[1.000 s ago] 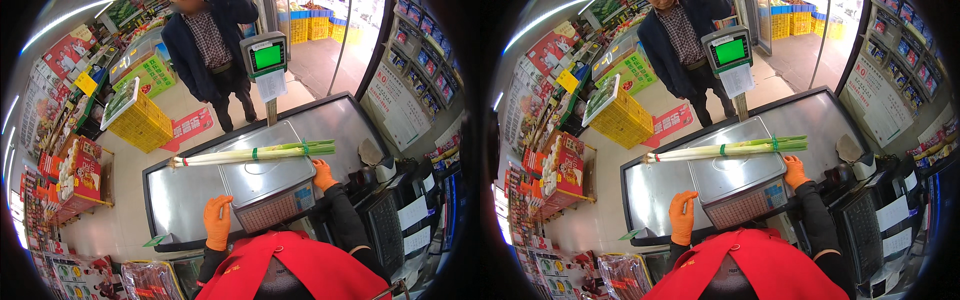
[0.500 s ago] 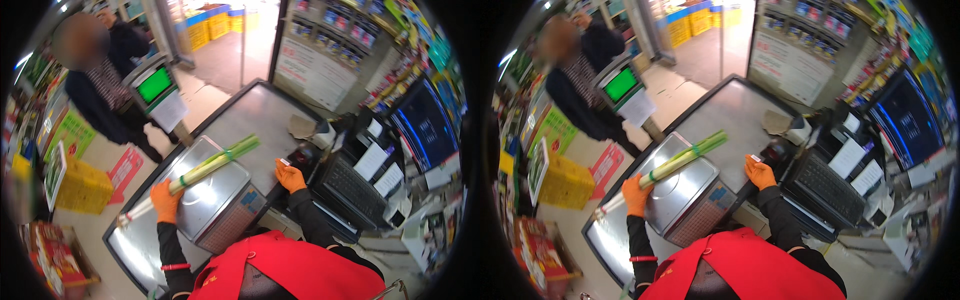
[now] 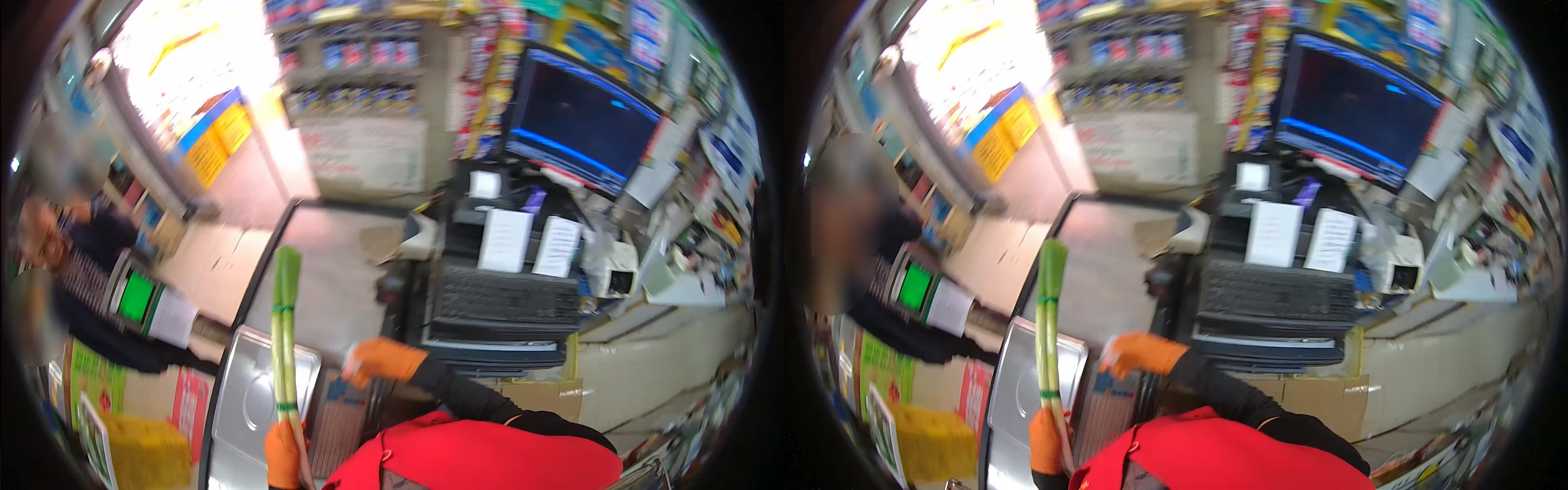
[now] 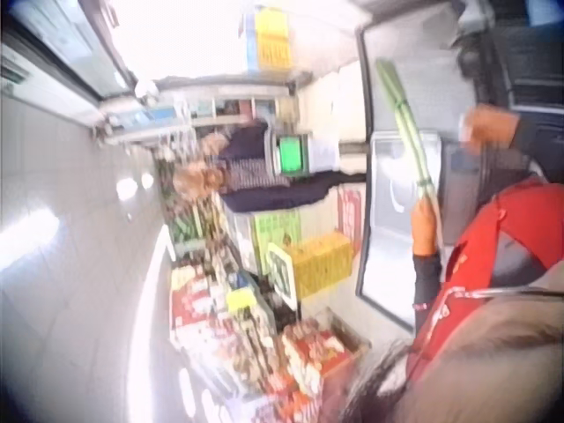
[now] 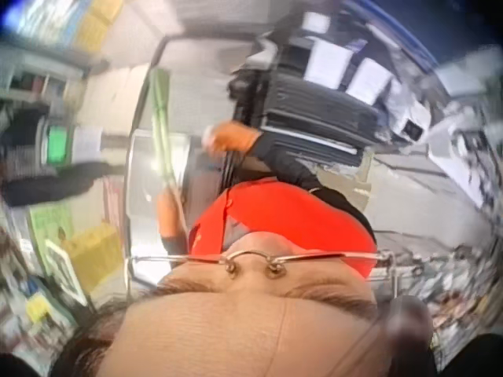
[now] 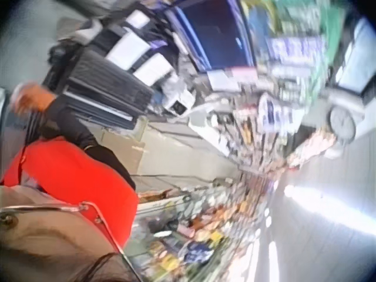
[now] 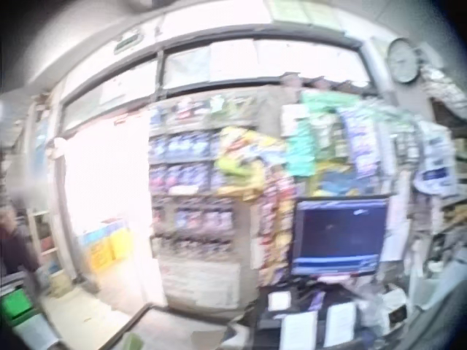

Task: The person packages loose food items into clear plastic bags at a checkout counter. They repeatedly open bags, place items inside, and tie the bags shut using a string or twist tie.

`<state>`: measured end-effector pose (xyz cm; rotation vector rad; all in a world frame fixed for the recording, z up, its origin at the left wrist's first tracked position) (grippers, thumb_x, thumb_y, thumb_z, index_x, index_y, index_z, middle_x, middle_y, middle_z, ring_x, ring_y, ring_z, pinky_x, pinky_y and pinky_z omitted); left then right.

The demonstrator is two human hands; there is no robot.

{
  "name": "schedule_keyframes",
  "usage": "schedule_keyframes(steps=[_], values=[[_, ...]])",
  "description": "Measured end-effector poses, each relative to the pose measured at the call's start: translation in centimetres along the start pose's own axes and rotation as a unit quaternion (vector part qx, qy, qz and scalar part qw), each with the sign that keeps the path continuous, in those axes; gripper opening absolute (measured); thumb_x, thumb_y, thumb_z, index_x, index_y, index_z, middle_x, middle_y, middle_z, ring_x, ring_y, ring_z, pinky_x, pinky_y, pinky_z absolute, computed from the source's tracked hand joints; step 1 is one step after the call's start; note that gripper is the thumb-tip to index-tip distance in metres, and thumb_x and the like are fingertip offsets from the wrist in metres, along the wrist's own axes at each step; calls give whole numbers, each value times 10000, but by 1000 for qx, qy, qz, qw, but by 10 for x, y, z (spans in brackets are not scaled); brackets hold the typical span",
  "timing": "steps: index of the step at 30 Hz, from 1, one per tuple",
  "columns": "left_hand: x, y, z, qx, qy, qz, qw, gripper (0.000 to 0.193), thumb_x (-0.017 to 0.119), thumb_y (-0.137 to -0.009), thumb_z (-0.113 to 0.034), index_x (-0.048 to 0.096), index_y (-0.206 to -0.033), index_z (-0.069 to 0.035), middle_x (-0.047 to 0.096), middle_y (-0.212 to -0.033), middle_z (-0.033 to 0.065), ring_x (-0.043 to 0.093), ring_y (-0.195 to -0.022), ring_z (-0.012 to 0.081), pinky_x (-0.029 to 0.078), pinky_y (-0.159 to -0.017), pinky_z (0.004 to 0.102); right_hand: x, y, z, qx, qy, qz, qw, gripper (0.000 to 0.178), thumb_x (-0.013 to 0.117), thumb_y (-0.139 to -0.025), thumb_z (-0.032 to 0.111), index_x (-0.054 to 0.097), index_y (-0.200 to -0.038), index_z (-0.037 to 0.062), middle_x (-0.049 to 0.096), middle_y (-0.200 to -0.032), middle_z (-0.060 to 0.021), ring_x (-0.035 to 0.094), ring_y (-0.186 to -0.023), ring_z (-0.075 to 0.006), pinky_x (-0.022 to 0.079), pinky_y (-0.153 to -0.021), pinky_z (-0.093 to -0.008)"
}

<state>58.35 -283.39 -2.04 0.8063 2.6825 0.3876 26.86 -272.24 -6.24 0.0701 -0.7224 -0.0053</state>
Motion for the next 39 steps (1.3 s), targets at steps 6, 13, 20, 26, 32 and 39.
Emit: schedule_keyframes(steps=[6, 13, 20, 26, 32, 39], values=[[111, 23, -71, 138, -355, 52, 923, 224, 574, -1006, -177, 658, -1013, 30, 675, -841, 248, 640, -703, 420, 491, -607, 495, 37, 32, 27, 110, 214, -10, 970, 394, 622, -997, 356, 685, -888, -17, 722, -786, -120, 681, -654, -173, 522, -581, -309], [195, 32, -110, 34, -2, 296, 954, 587, 548, -977, -561, 673, -1071, 5, 686, -792, 117, 614, -608, 227, 474, -555, 351, -4, 127, 78, -85, 475, -216, 849, 312, 673, -946, 356, 703, -1051, 64, 742, -944, -142, 718, -895, -286, 555, -789, -385], [210, -21, -144, 186, 32, 169, 967, 856, 391, -944, -784, 684, -1046, 14, 699, -836, 89, 643, -692, 174, 520, -608, 304, -82, 323, 123, -336, 536, -630, 450, 242, 692, -906, 68, 709, -1142, 15, 731, -1100, -166, 704, -999, -340, 554, -877, -410], [230, -84, -196, 242, 146, -45, 958, 691, 353, -1059, -615, 681, -1080, -7, 594, -789, 19, 542, -711, 129, 477, -684, 269, -131, 395, 89, -179, 551, -698, 420, 711, 738, -880, 196, 431, -1497, 20, 556, -1361, -282, 550, -1224, -444, 473, -1006, -464], [221, -193, -189, 180, 84, -75, 977, 690, 453, -1028, -627, 671, -1144, 18, 588, -843, 38, 524, -766, 148, 475, -763, 278, -142, 396, 94, -121, 557, -720, 396, 507, 719, -906, 250, 588, -1348, 39, 648, -1210, -219, 642, -1057, -408, 523, -896, -439], [186, -398, -58, 156, -160, -183, 957, 676, 693, -916, -506, 654, -1095, 144, 678, -933, 195, 621, -827, 284, 508, -798, 443, -129, 389, 69, -170, 465, -789, 363, 349, 688, -933, 217, 668, -1228, 33, 668, -1176, -187, 657, -1038, -381, 527, -885, -415]])
Point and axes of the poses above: each hand's wrist, its own y-axis away from the middle knuckle, its own x-axis out of the palm, z = x × y, the point moved 1 cm from there along -y, towards the middle knuckle
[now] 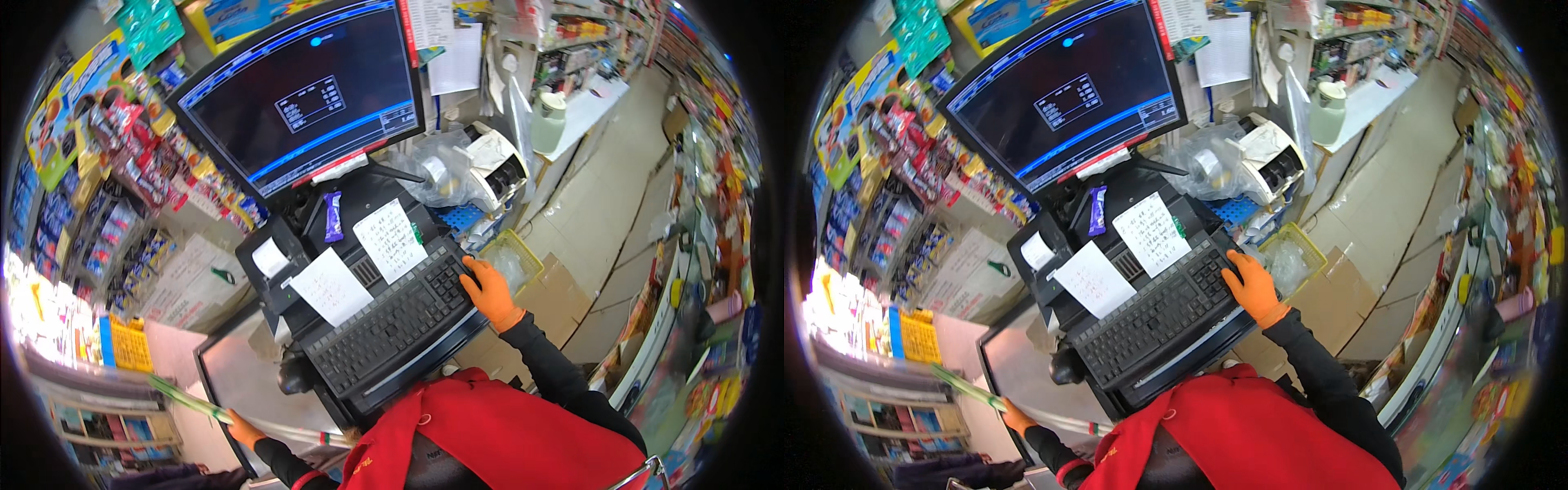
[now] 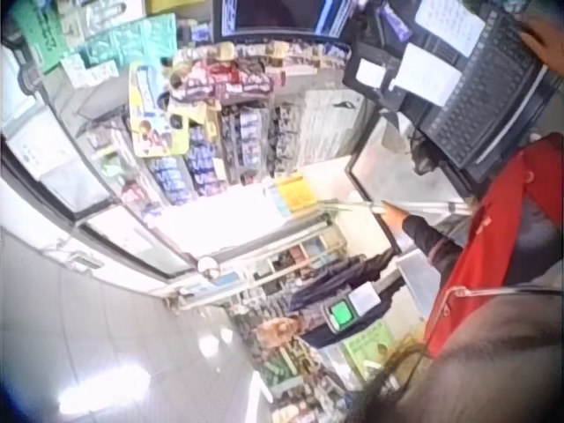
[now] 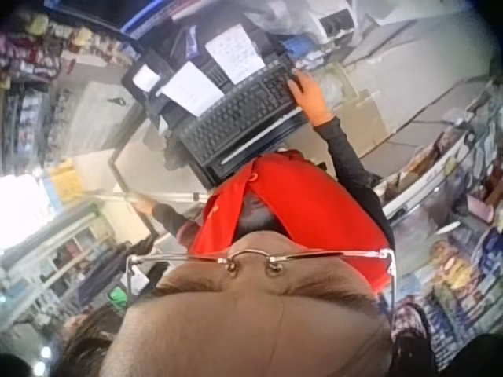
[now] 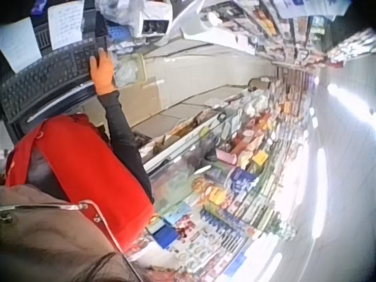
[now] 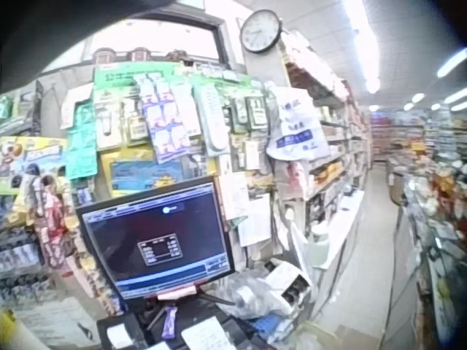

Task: The person packages loose food items into clear plastic bags at a checkout counter. They repeatedly open bags, place items inside, and tie the bags shut using a string or twist tie.

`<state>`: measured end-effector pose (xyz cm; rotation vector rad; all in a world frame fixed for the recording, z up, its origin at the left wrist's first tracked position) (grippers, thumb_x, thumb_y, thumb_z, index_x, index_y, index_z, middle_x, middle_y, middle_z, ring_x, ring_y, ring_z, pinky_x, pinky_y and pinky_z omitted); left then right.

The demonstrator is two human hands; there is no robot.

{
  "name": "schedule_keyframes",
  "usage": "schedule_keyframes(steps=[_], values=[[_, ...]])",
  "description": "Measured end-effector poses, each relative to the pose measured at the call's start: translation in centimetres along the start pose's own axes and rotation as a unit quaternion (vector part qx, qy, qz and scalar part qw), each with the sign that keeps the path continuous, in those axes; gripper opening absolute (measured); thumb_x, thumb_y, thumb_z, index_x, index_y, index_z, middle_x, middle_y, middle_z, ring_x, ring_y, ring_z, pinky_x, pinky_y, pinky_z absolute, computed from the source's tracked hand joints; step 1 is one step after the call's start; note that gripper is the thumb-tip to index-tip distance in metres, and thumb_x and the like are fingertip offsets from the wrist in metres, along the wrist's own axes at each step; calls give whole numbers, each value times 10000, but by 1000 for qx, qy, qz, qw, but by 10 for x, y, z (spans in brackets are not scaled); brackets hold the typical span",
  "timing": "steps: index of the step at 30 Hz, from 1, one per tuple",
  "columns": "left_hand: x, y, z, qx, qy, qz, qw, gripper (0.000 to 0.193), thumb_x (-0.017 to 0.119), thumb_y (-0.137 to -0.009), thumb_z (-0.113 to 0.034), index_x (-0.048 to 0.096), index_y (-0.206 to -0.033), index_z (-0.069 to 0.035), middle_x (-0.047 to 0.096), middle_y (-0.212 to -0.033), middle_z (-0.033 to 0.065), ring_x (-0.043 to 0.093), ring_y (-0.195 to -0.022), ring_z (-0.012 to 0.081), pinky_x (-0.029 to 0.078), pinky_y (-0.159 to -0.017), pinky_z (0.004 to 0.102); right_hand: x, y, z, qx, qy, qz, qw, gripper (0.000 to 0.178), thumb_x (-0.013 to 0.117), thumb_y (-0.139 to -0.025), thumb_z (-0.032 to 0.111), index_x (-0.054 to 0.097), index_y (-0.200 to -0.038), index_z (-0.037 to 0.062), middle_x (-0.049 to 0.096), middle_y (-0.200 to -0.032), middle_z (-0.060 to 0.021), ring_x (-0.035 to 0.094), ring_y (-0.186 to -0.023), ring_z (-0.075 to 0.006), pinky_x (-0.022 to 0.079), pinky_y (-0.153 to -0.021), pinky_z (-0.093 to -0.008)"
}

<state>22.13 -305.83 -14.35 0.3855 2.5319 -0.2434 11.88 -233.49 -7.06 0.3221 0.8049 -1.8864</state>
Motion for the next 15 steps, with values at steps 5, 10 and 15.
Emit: schedule_keyframes(steps=[5, 10, 15], values=[[48, 4, 60, -73, -143, 47, 986, 646, 736, -857, -474, 695, -1020, 150, 720, -933, 266, 652, -790, 325, 504, -758, 491, -14, 35, -8, 83, 24, -51, 995, 312, 685, -927, 181, 686, -1216, 63, 696, -1106, -152, 680, -972, -346, 540, -840, -396], [74, 2, 87, -68, -179, 64, 979, 702, 739, -843, -536, 702, -997, 148, 719, -951, 295, 681, -858, 411, 525, -801, 510, -51, 49, -57, 112, 58, -124, 984, 240, 670, -938, 149, 719, -1150, 47, 728, -1039, -145, 698, -938, -305, 541, -829, -371], [69, 18, 2, 95, -213, -183, 955, 678, 686, -943, -384, 521, -1316, 158, 624, -1246, 318, 637, -1067, 490, 532, -883, 557, -94, 53, -127, 251, 10, -169, 953, 213, 618, -976, 81, 732, -1136, -2, 748, -1061, -101, 702, -962, -174, 554, -819, -302]])
Point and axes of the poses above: each hand's wrist, its own y-axis away from the middle knuckle, its own x-axis out of the palm, z = x × y, the point moved 1 cm from there along -y, towards the middle knuckle
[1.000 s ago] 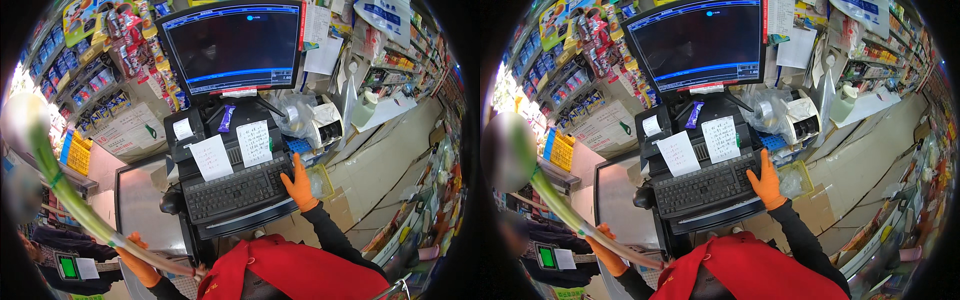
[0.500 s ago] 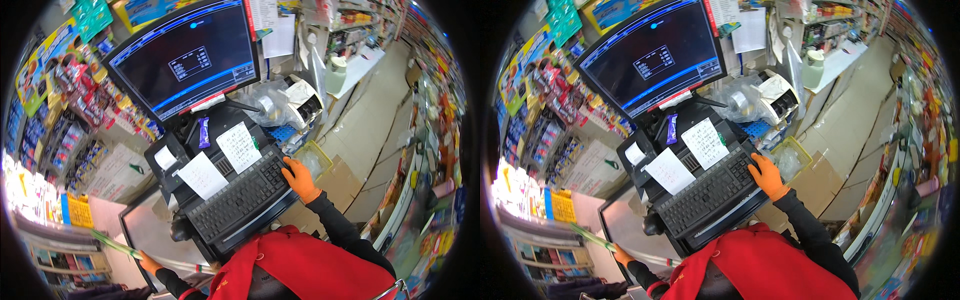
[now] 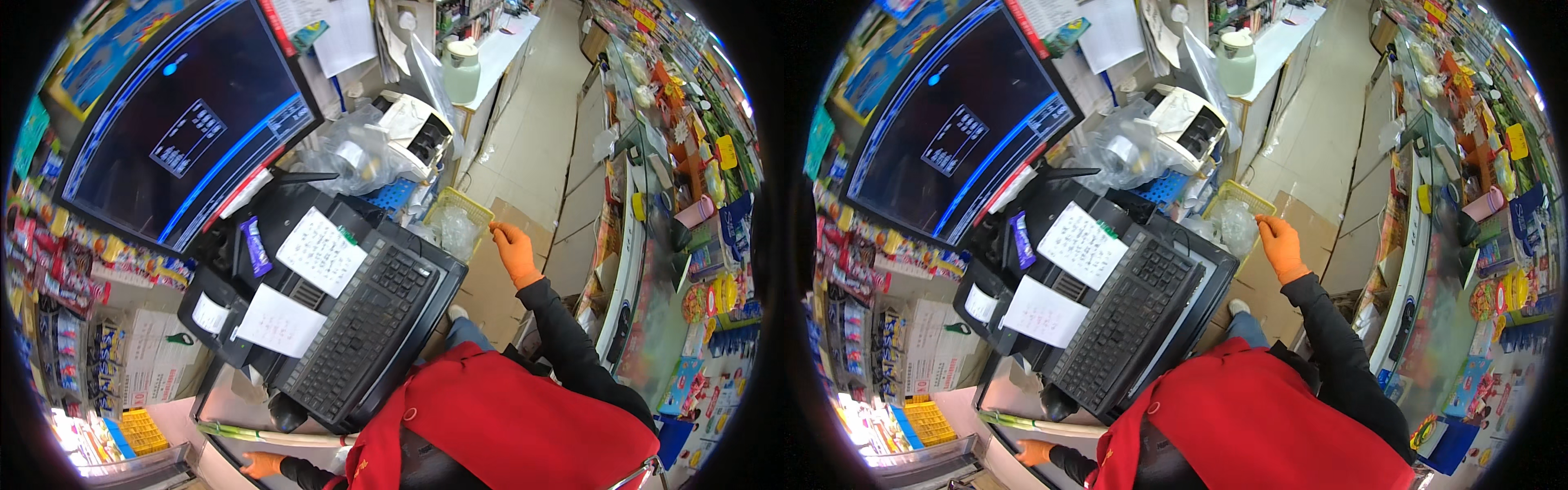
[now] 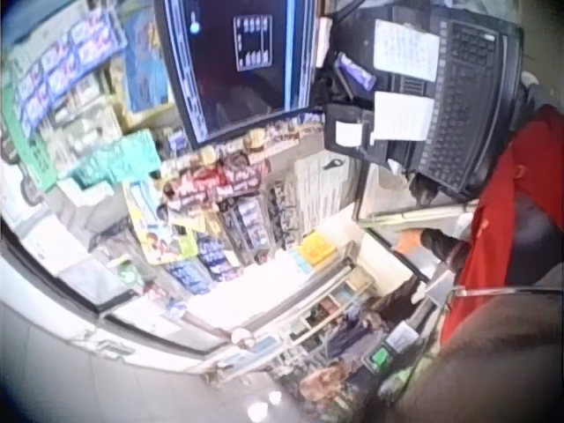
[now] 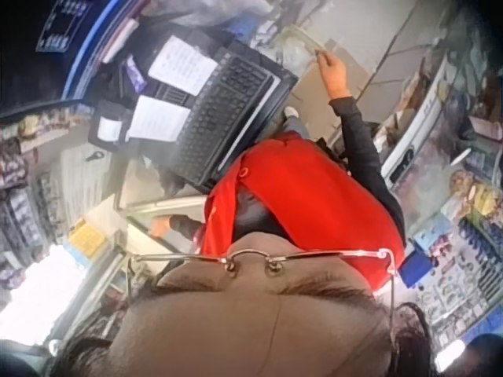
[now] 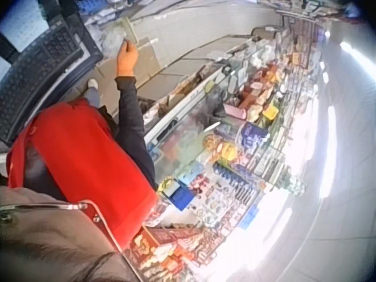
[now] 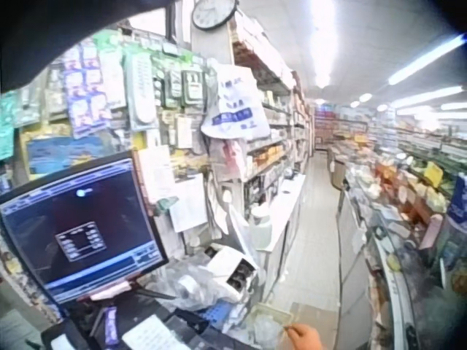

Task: The person packages loose food items into clear plastic bags at a checkout counter. They repeatedly open bags, place items inside, and tie the bags shut using a string or twist tie.

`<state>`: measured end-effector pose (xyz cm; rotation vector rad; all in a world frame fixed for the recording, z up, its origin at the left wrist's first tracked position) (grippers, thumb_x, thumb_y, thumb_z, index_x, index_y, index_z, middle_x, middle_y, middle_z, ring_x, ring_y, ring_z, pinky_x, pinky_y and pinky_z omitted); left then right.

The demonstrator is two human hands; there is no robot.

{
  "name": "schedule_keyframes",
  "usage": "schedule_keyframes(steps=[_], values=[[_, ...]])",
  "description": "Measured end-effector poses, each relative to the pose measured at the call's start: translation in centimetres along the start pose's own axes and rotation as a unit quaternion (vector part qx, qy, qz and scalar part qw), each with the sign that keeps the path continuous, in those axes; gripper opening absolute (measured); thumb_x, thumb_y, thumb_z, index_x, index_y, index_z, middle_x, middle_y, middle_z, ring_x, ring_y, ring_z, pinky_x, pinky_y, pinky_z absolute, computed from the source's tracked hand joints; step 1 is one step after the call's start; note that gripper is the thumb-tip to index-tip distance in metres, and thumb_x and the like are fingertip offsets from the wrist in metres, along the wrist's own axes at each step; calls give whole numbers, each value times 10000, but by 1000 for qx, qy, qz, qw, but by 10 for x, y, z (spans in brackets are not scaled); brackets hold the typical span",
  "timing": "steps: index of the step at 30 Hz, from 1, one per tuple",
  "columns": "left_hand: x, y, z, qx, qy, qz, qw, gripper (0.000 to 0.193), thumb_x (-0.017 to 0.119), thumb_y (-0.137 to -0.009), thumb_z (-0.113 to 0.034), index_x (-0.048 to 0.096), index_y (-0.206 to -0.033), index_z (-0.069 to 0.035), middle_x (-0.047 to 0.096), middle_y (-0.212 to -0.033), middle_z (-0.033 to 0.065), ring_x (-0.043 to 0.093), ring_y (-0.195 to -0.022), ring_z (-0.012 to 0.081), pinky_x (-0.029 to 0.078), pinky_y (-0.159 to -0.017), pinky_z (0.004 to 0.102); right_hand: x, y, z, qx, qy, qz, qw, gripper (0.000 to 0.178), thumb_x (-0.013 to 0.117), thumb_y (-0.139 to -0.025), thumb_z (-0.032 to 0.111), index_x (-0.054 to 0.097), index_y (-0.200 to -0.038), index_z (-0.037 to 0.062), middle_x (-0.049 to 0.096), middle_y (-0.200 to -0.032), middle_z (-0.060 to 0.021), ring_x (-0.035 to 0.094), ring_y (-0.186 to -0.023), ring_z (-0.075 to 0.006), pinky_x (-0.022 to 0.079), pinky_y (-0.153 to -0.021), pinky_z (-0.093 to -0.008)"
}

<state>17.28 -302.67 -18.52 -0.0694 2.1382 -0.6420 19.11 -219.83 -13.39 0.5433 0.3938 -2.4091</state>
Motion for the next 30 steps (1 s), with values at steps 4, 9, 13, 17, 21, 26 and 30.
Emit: schedule_keyframes(steps=[4, 9, 13, 17, 21, 26, 30], values=[[-155, 44, -164, 229, 139, -255, 929, 591, 585, -1008, -362, 511, -1390, 83, 530, -1403, 289, 547, -1250, 426, 437, -1063, 504, -2, -41, -37, 48, -37, 0, 998, 225, 596, -990, 94, 731, -1136, -11, 745, -1048, -102, 691, -946, -159, 560, -821, -296], [-261, 226, -269, 429, 260, -194, 843, 546, 565, -1029, -397, 504, -1409, -10, 543, -1392, 274, 587, -1160, 414, 470, -959, 540, 25, -110, -87, 152, -121, 77, 978, 235, 592, -990, 119, 731, -1114, -25, 740, -1028, -105, 692, -933, -173, 566, -806, -312], [-288, 414, -406, 606, 450, 405, 516, 290, 577, -822, 33, 720, -1074, 34, 739, -1043, 183, 714, -862, 341, 565, -816, 464, 56, -155, -175, 250, -153, 151, 944, 234, 604, -978, 129, 730, -1091, -33, 735, -1005, -100, 689, -908, -181, 564, -787, -313], [-214, 582, -430, 537, 320, 662, 413, 337, 642, -903, -76, 669, -1233, -12, 706, -1142, 159, 664, -1044, 353, 509, -942, 441, 72, -167, -236, 283, -63, 284, 914, 249, 624, -969, 136, 730, -1130, -22, 737, -982, -103, 683, -874, -184, 563, -789, -317], [-141, 663, -387, 684, 155, 563, 437, 357, 640, -924, -202, 660, -1245, -46, 689, -1116, 128, 606, -1173, 300, 432, -1055, 436, 85, -165, -277, 254, -41, 450, 855, 340, 640, -965, 177, 686, -1267, 28, 686, -1236, -197, 697, -1025, -283, 550, -916, -370], [-128, 676, -368, 708, 41, 542, 452, 328, 653, -914, -216, 678, -1201, -60, 679, -1032, 101, 628, -1121, 266, 449, -1032, 426, 165, -173, -332, 136, 66, 503, 851, 612, 647, -935, 284, 482, -1488, 80, 210, -1620, -321, 501, -1333, -475, 443, -1100, -414], [-125, 676, -364, 723, 38, 527, 446, 315, 671, -912, -240, 693, -1191, -97, 686, -1031, 65, 656, -1072, 220, 482, -993, 402, 264, -204, -383, 131, 177, 537, 814, 677, 649, -917, 279, 421, -1517, 64, 308, -1568, -331, 574, -1239, -458, 486, -1042, -431]])
Point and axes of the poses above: each hand's wrist, its own y-axis away from the middle knuckle, its own x-axis out of the palm, z = x × y, the point moved 1 cm from there along -y, towards the middle knuckle
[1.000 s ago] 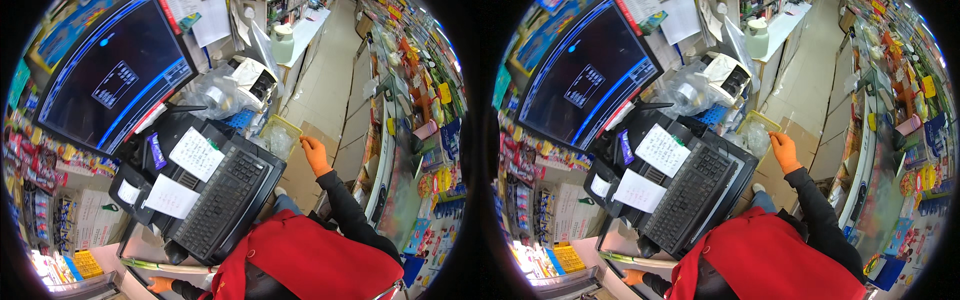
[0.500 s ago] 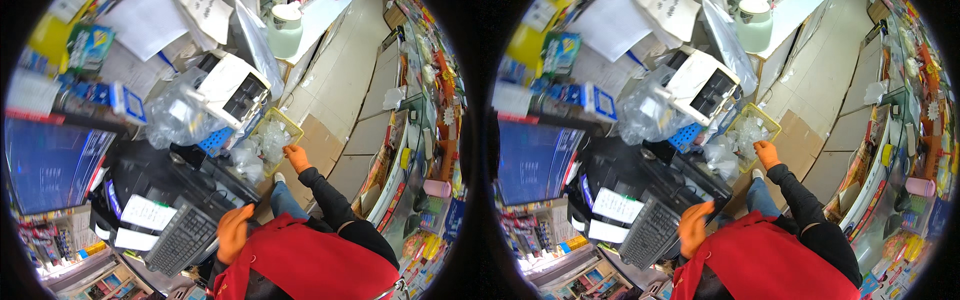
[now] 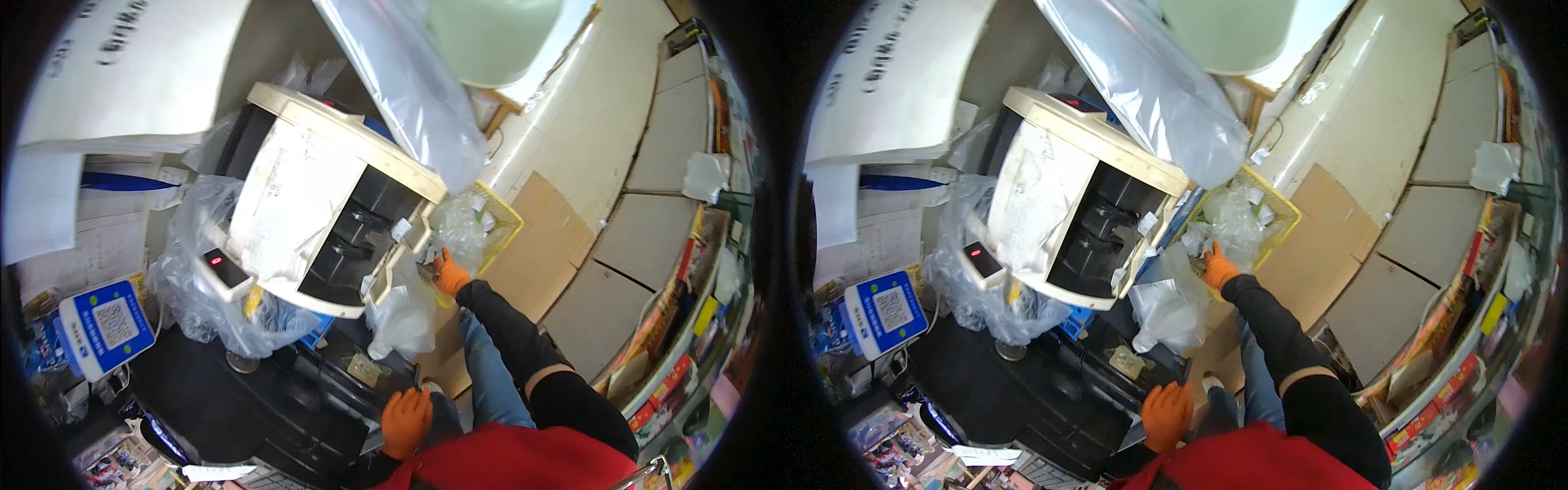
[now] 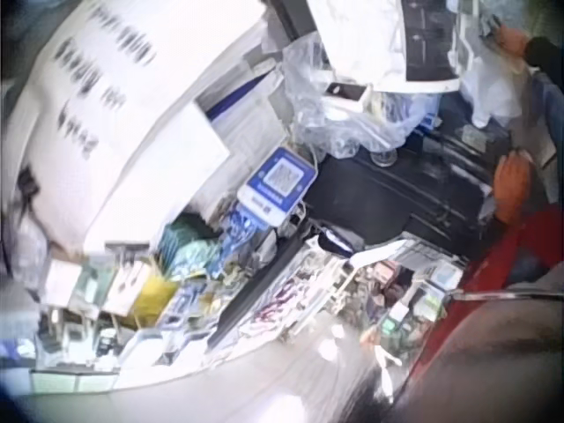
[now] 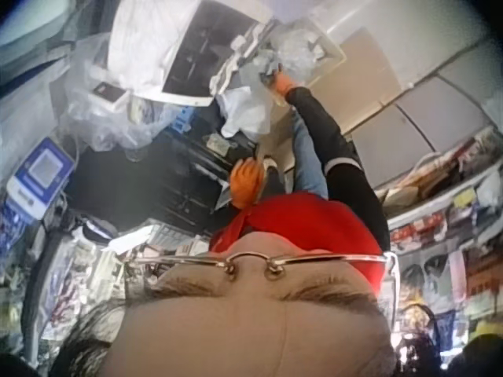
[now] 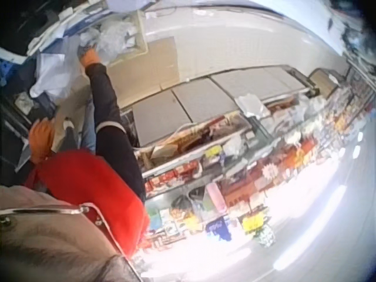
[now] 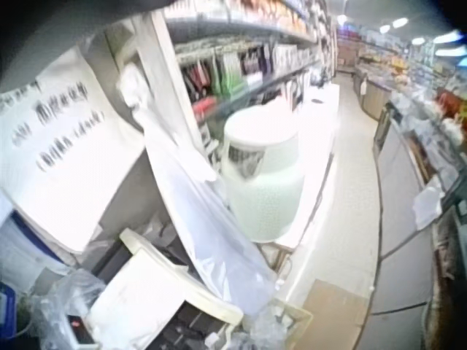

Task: The person packages loose food items into clear plastic bags at a checkout counter. They repeatedly open bags, place items inside, and tie the bags shut using a string or twist tie.

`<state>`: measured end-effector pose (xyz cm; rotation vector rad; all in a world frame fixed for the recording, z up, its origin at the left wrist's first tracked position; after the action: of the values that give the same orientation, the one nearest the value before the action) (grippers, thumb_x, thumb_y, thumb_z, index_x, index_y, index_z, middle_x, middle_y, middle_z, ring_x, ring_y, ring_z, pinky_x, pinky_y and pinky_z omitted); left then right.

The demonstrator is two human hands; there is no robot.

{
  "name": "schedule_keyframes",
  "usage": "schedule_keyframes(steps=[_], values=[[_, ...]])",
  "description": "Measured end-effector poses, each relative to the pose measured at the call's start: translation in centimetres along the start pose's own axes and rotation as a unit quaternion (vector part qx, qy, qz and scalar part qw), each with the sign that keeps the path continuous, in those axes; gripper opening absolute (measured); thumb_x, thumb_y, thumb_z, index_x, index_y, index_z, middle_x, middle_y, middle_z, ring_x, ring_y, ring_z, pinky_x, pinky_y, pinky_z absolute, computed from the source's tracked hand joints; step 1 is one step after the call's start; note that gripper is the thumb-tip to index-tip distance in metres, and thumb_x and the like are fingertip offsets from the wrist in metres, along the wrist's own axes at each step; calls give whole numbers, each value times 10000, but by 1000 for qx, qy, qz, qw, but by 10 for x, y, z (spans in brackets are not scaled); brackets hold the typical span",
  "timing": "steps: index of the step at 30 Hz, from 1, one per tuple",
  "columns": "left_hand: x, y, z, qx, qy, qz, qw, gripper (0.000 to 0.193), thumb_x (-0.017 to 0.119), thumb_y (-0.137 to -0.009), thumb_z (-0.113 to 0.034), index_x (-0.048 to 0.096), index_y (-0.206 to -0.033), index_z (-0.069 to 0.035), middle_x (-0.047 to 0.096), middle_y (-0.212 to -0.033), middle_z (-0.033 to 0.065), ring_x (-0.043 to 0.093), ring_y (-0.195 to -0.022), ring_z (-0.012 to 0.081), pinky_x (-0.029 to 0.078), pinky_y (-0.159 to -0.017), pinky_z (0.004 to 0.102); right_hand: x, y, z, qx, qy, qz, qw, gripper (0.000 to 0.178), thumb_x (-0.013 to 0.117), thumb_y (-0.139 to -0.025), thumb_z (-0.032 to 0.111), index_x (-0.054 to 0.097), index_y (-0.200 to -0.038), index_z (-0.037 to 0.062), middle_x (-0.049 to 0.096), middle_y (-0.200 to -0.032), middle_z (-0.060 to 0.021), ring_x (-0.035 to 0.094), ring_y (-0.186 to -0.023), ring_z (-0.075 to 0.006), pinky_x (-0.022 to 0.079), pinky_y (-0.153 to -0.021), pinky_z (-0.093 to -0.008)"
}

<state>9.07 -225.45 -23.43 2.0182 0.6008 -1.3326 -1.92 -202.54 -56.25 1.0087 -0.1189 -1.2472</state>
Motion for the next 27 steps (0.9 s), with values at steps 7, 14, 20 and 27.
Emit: schedule_keyframes(steps=[7, 14, 20, 27], values=[[3, 3, 8, 0, -48, -21, 999, 348, 692, -937, -327, 691, -1265, -210, 699, -1108, -48, 655, -1111, 101, 489, -1004, 323, 27, -119, -35, 86, -177, -25, 980, 435, 641, -941, 291, 538, -1260, 13, 480, -1305, -267, 626, -1072, -367, 515, -945, -400], [5, 10, 12, 19, -28, -43, 998, 322, 677, -938, -281, 713, -1238, -171, 703, -1098, -19, 661, -1097, 137, 487, -1021, 331, -2, -87, -37, 100, -575, -47, 810, 343, 633, -966, 303, 655, -1002, -38, 652, -1041, -202, 679, -904, -277, 543, -849, -369], [-10, 11, 11, 28, 107, -46, 993, 290, 661, -931, -230, 731, -1161, -67, 711, -1047, 77, 655, -1101, 232, 474, -1039, 403, -92, 93, 26, -32, -549, -35, 835, 446, 566, -1022, 310, 712, -837, -69, 729, -842, -166, 693, -849, -257, 524, -873, -381], [-8, 21, 12, 64, 251, -169, 951, 282, 602, -997, -244, 690, -1169, -38, 707, -1084, 111, 642, -1113, 264, 451, -1049, 426, -166, 314, 175, -405, -142, -174, 886, 207, 698, -907, 229, 702, -852, 29, 710, -861, -102, 665, -854, -264, 516, -894, -381]])
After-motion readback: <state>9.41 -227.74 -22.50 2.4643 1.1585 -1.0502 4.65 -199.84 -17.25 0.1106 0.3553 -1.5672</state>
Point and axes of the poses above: each hand's wrist, its own y-axis away from the middle knuckle, its own x-axis out of the palm, z = x × y, the point moved 1 cm from there along -y, towards the middle knuckle
